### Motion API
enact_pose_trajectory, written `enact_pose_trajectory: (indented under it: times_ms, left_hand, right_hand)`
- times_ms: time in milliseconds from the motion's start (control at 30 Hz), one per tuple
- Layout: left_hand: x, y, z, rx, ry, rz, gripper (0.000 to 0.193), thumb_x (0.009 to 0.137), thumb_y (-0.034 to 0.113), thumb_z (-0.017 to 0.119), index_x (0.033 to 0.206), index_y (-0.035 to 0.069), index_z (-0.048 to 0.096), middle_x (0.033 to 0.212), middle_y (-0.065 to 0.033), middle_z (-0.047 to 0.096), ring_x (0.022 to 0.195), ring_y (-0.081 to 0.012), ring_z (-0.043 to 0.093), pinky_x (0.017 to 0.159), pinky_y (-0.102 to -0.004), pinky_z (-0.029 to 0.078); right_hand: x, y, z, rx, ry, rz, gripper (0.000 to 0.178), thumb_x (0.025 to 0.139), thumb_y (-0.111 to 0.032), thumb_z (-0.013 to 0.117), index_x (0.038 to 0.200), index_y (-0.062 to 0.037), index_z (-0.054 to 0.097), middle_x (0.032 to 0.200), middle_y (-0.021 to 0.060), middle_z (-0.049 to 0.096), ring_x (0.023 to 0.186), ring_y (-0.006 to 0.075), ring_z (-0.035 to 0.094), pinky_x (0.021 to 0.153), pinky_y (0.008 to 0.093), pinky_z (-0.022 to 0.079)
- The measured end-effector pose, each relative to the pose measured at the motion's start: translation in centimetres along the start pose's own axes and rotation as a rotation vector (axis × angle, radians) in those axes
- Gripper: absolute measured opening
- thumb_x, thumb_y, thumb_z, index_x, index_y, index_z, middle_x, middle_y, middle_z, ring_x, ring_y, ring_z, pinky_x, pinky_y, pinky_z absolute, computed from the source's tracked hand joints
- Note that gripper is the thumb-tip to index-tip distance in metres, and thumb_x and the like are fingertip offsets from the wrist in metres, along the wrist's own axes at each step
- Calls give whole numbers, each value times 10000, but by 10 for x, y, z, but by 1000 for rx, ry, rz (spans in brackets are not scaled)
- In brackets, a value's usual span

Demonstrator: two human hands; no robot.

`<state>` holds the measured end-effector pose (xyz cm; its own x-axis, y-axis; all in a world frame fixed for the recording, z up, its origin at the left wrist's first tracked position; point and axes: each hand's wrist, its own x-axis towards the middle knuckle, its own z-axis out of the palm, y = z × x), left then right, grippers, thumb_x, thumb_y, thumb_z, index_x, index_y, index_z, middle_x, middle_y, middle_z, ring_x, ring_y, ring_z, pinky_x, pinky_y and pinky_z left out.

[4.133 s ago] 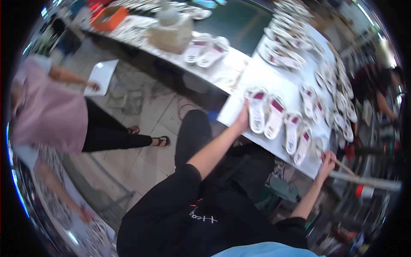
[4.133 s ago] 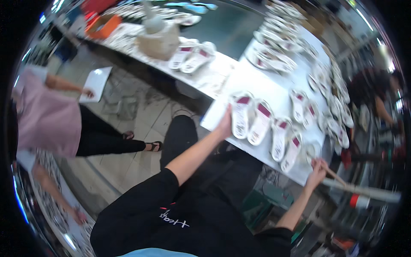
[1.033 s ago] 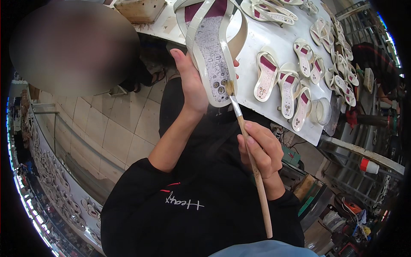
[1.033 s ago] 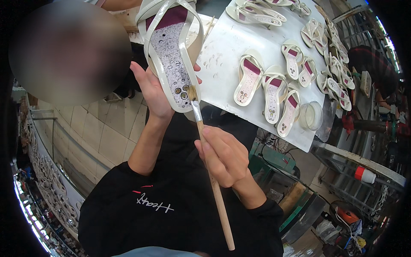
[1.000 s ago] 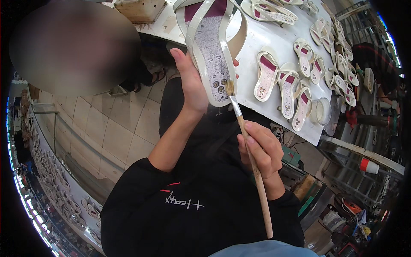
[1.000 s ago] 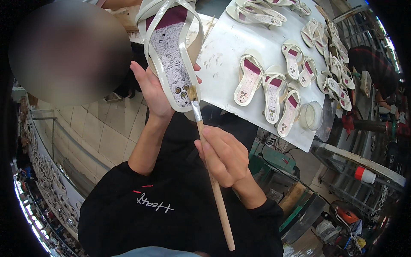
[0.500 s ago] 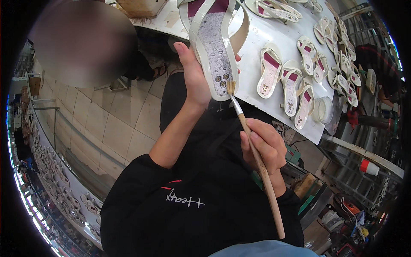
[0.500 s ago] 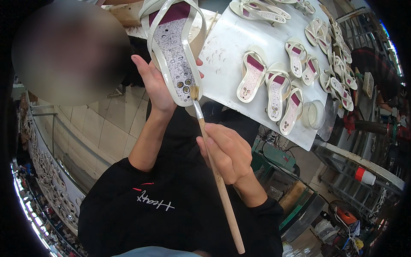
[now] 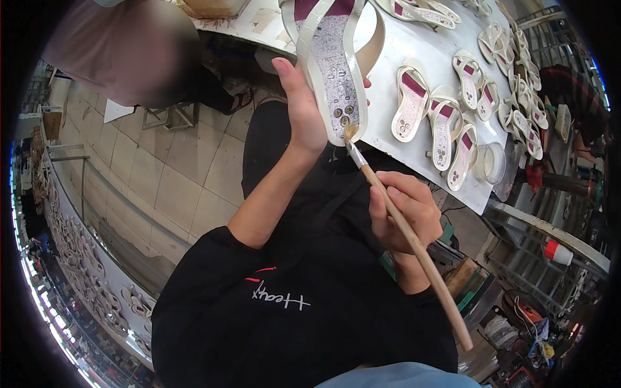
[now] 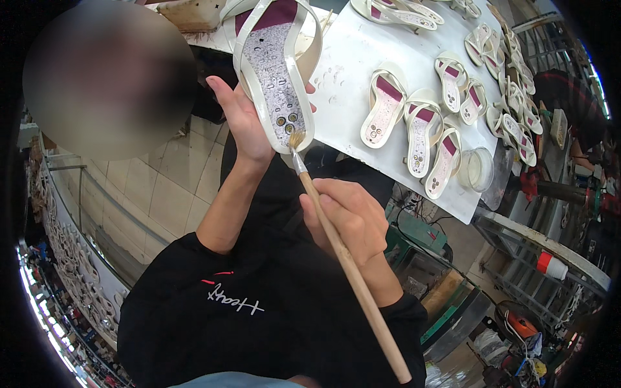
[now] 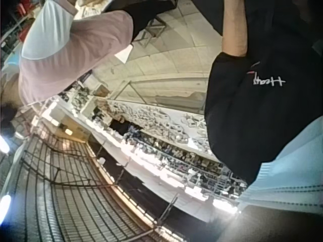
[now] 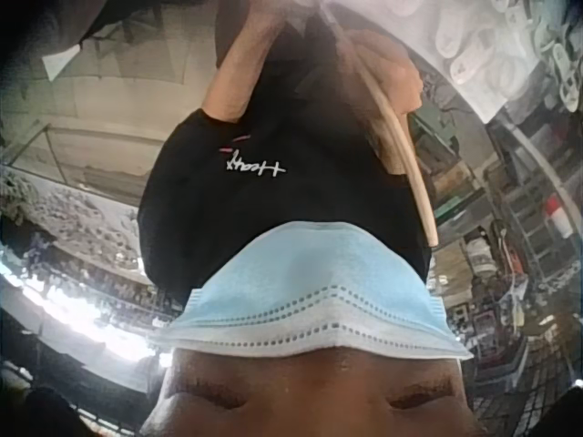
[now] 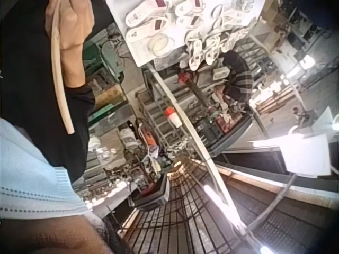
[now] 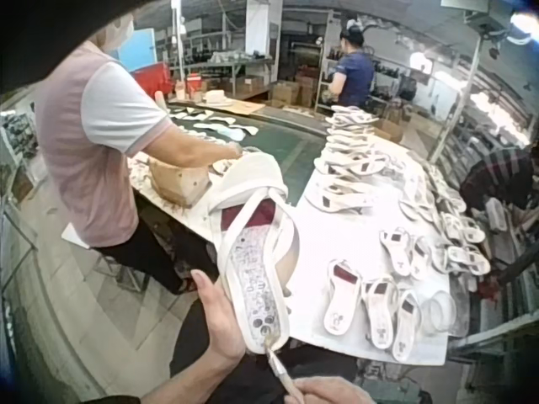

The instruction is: Apply glue to the inner soles of white high-heeled shoes using a brush.

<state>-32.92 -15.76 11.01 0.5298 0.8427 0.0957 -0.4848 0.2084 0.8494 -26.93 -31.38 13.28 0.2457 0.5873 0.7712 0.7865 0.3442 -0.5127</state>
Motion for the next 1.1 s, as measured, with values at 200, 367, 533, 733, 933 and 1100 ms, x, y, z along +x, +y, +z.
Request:
enact_pose_trajectory:
  times_ms: [200, 367, 533, 733, 933, 1100]
  left_hand:
    - [-3, -4, 3, -40, -4, -9, 916, 830, 770, 71, 1135, -2, 456, 810, -171, 626, 667, -209, 632, 606, -321, 528]
    - [-5, -10, 4, -46, 0, -29, 1021, 803, 788, 24, 1144, -53, 493, 837, -180, 643, 685, -221, 650, 602, -316, 545]
    - [-7, -15, 5, -60, 1, -34, 1016, 804, 787, 23, 1138, -50, 490, 832, -178, 643, 676, -220, 649, 597, -317, 544]
    - [-12, -16, 11, -52, 18, -48, 1010, 807, 784, 26, 1141, -58, 471, 826, -182, 639, 663, -221, 645, 579, -309, 540]
    - [-17, -21, 17, -77, 11, -52, 984, 820, 770, 25, 1125, -50, 473, 813, -170, 636, 656, -211, 643, 585, -303, 540]
    - [-21, -26, 18, -88, -55, -56, 961, 837, 751, 20, 1138, -43, 470, 815, -152, 636, 677, -194, 640, 615, -299, 537]
  right_hand:
    - [-2, -2, 0, 32, -16, 139, 225, 799, 26, 671, 892, 14, 466, 817, 211, 638, 660, 238, 670, 568, 290, 553]
    - [0, -2, 0, 38, 17, 230, 185, 825, 47, 628, 847, 29, 446, 800, 214, 620, 600, 212, 653, 526, 266, 544]
    - [5, -1, 7, 57, 83, 241, 189, 832, 53, 618, 824, 25, 431, 787, 215, 613, 566, 201, 636, 502, 258, 533]
    - [5, 3, 14, 81, 238, 292, 209, 804, 32, 665, 790, 1, 460, 737, 165, 633, 543, 158, 620, 488, 227, 495]
    - [14, 3, 13, 106, 267, 318, 203, 857, 44, 593, 792, 8, 404, 757, 201, 603, 532, 206, 622, 499, 254, 513]
    - [18, 8, 15, 101, 318, 304, 198, 863, 39, 587, 791, 8, 405, 755, 201, 603, 532, 210, 625, 494, 255, 509]
